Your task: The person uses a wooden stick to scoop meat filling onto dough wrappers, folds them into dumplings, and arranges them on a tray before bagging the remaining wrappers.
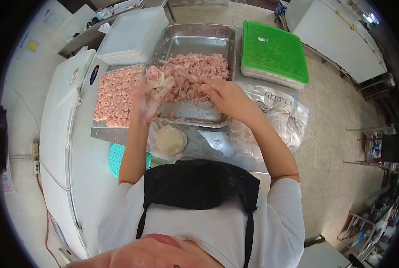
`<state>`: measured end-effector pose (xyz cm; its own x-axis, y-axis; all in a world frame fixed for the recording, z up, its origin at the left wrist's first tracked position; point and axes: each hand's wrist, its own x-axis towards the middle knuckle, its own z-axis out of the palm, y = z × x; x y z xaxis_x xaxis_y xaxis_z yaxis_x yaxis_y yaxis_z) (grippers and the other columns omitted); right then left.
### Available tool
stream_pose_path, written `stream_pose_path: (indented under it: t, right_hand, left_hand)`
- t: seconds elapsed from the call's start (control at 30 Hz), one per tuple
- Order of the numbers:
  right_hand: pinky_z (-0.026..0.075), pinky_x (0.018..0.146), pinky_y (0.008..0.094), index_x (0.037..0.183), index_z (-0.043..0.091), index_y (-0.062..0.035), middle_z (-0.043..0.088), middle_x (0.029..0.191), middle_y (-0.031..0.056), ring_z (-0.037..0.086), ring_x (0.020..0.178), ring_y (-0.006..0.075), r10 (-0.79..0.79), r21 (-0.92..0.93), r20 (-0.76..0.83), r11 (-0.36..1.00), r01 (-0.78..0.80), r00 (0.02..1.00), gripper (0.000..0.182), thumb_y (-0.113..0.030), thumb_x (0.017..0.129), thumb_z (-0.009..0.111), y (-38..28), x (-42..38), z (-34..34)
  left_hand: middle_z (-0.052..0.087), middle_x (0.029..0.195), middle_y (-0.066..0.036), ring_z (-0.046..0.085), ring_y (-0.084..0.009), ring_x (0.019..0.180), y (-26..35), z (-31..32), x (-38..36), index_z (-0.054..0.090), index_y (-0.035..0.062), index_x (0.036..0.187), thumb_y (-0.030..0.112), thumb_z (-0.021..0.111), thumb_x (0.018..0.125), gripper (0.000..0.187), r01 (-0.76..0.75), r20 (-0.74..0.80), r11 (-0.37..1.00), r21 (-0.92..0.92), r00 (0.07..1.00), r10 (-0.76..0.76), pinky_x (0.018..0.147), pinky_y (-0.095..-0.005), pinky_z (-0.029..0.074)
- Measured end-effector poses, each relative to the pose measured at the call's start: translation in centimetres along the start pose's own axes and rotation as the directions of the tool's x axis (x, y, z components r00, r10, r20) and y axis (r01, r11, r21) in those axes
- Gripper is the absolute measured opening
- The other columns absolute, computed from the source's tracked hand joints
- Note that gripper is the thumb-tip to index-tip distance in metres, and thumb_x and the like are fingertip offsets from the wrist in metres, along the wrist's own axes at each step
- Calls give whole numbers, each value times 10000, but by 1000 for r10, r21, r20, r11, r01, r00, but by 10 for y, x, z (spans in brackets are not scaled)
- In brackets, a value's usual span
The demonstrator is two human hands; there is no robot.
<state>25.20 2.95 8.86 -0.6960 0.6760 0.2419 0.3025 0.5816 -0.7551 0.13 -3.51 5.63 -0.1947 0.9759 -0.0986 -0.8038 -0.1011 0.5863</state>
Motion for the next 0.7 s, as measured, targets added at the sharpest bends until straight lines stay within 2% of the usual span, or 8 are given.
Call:
stream_pose_path:
  t: [0.03,0.07,0.13,0.33,0.37,0.43,0.6,0.7]
  right_hand:
    - [506,735,366,1153,590,5,657,926,171,642,786,298,-9,3,8,1000,9,1000,334,-251,949,524,-2,-1,-8]
    - [502,751,350,1176,587,1,663,925,177,645,805,294,105,90,140,989,-118,985,342,-250,950,528,-4,-2,-16]
    - [497,767,334,1198,583,-4,670,923,182,649,825,291,187,165,296,956,-243,937,350,-248,951,531,0,-7,-27]
    - [506,742,400,1171,611,-73,660,962,194,619,818,381,-187,62,132,982,180,974,301,-240,936,525,36,-14,-8]
    - [508,742,404,1157,615,-72,660,971,188,622,818,377,-216,45,153,976,211,964,294,-240,933,526,50,-10,-7]
    - [509,741,408,1143,618,-72,659,980,182,624,818,374,-247,34,176,969,245,953,287,-241,930,526,70,1,-17]
    - [511,712,419,1207,580,-128,642,996,142,632,835,331,20,-489,120,871,41,993,322,-259,915,554,49,1,-40]
    - [498,653,431,1242,550,-163,617,890,120,623,782,320,-193,-416,88,884,212,977,336,-258,920,537,77,-6,4]
  left_hand:
    - [590,1121,-171,582,-292,1058,0,8,-5,450,43,1315,215,688,822,574,-28,87,931,365,996,-4,982,-389,449]
    - [590,1121,-171,582,-292,1058,-1,14,-4,450,43,1315,215,688,822,574,-34,81,930,367,997,5,982,-389,449]
    - [608,1152,-112,600,-250,1062,-3,24,-1,484,81,1313,109,743,737,633,-586,551,50,809,785,282,958,-347,454]
    - [654,1083,-84,604,-221,1046,11,28,11,619,47,1128,143,758,707,454,-475,531,255,842,812,-242,925,-363,449]
    - [654,1083,-84,604,-221,1046,9,29,11,619,47,1128,143,758,707,454,-471,525,250,846,816,-240,925,-363,449]
    - [647,1096,-118,604,-247,1040,6,32,11,630,46,1106,158,746,719,419,-454,404,-129,882,867,-291,925,-365,449]
    - [639,1092,-149,598,-287,1035,-18,-29,41,632,40,1110,233,731,746,423,-359,352,-150,921,933,-70,922,-372,452]
    - [624,1119,-155,588,-283,1060,-24,-38,54,610,40,1147,269,724,757,467,-248,241,-167,954,969,-59,930,-367,449]
